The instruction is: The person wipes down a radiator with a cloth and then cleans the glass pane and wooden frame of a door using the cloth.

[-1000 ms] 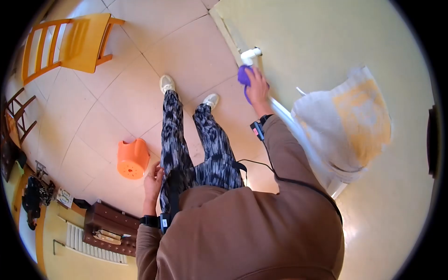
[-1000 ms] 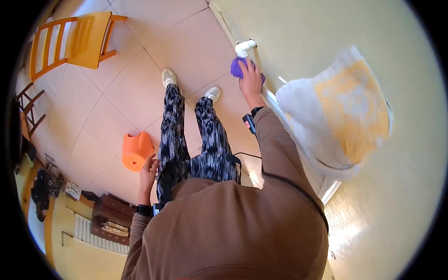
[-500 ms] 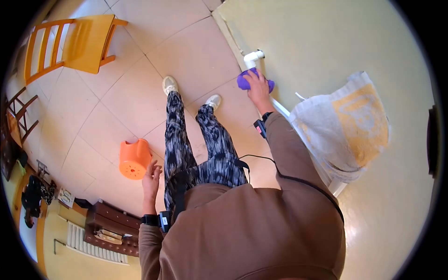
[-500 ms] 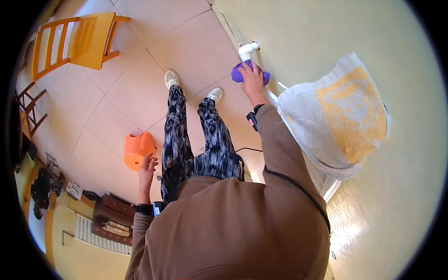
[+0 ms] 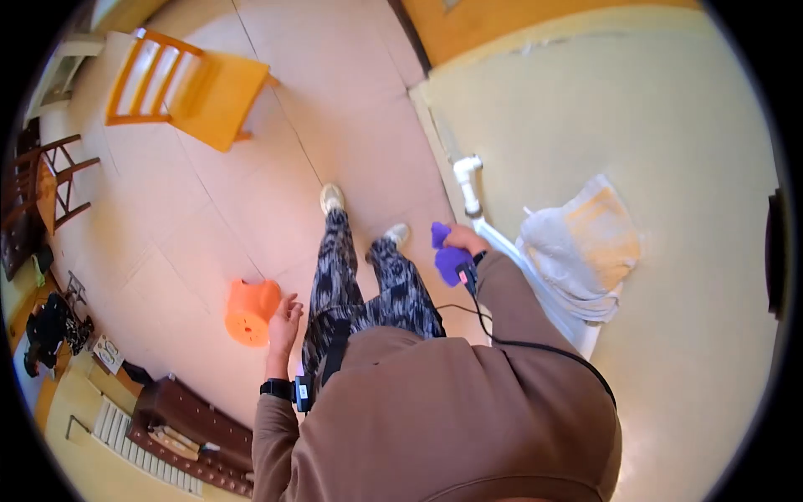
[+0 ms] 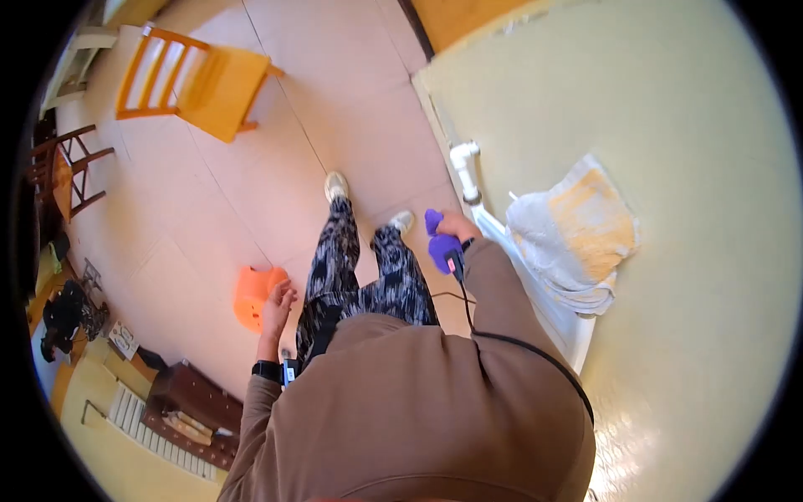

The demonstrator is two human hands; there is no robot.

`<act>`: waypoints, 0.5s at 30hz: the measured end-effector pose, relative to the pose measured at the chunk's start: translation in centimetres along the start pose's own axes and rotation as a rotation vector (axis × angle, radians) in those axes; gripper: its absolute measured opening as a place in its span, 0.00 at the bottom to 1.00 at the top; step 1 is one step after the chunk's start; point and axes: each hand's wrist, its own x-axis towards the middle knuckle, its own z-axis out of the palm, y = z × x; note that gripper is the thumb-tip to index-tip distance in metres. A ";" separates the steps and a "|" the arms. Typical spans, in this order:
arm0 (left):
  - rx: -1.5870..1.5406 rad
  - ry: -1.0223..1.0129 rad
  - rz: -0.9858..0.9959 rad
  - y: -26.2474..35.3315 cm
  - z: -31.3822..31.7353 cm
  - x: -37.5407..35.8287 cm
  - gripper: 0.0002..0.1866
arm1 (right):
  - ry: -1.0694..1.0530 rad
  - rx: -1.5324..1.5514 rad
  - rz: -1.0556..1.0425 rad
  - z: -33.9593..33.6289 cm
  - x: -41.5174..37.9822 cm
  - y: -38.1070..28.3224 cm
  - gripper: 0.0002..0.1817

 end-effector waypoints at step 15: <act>0.469 0.195 0.520 22.8 -6.5 2.7 0.18 | 0.281 1.417 -0.670 -14.8 -21.7 -19.5 0.27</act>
